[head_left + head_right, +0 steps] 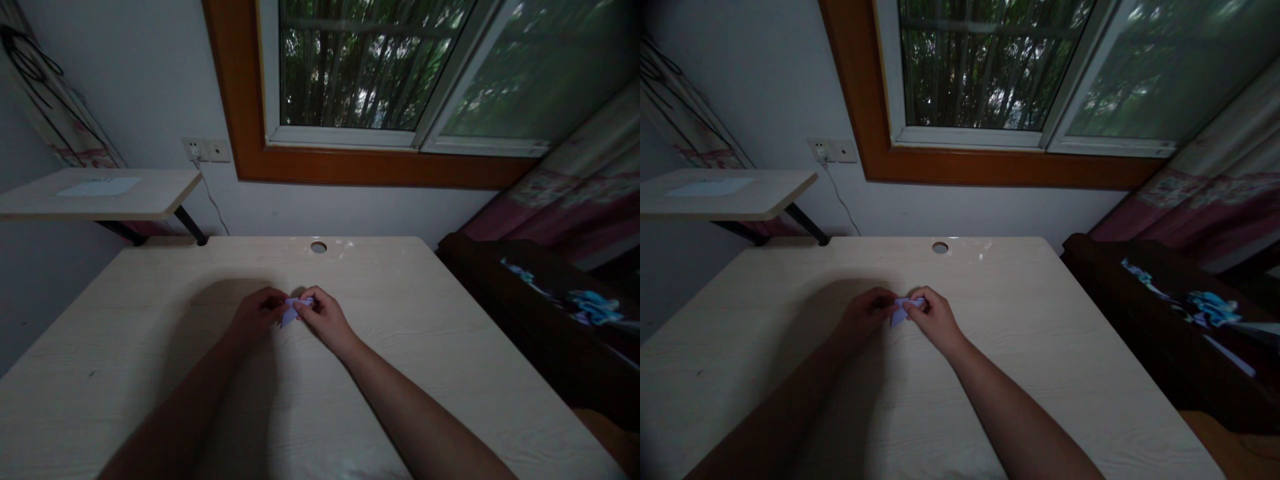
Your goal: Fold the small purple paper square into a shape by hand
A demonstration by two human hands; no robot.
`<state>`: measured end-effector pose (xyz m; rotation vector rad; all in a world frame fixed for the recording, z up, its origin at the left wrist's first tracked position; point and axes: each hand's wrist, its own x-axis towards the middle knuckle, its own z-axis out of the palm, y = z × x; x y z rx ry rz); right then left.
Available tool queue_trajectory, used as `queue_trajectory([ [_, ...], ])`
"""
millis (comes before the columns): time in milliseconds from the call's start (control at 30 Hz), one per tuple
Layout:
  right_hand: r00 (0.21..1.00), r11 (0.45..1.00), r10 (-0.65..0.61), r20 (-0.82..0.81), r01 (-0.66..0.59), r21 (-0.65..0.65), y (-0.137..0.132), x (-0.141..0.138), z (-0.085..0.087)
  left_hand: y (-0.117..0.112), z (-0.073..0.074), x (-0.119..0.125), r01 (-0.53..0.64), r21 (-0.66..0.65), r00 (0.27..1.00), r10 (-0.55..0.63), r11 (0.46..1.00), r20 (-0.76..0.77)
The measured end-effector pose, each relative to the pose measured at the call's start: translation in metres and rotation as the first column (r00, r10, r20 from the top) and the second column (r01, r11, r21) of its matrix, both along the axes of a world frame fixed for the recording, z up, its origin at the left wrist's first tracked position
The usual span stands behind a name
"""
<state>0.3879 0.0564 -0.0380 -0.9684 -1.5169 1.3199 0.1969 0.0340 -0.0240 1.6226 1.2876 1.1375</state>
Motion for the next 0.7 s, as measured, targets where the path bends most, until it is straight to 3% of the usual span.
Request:
queue_trajectory([
  [700,0.998,0.997,-0.016,0.055,0.012,0.071,0.0009,0.0014,-0.0067,0.0023,-0.0064,0.0,-0.017,0.014,1.0,0.017,1.0,-0.012],
])
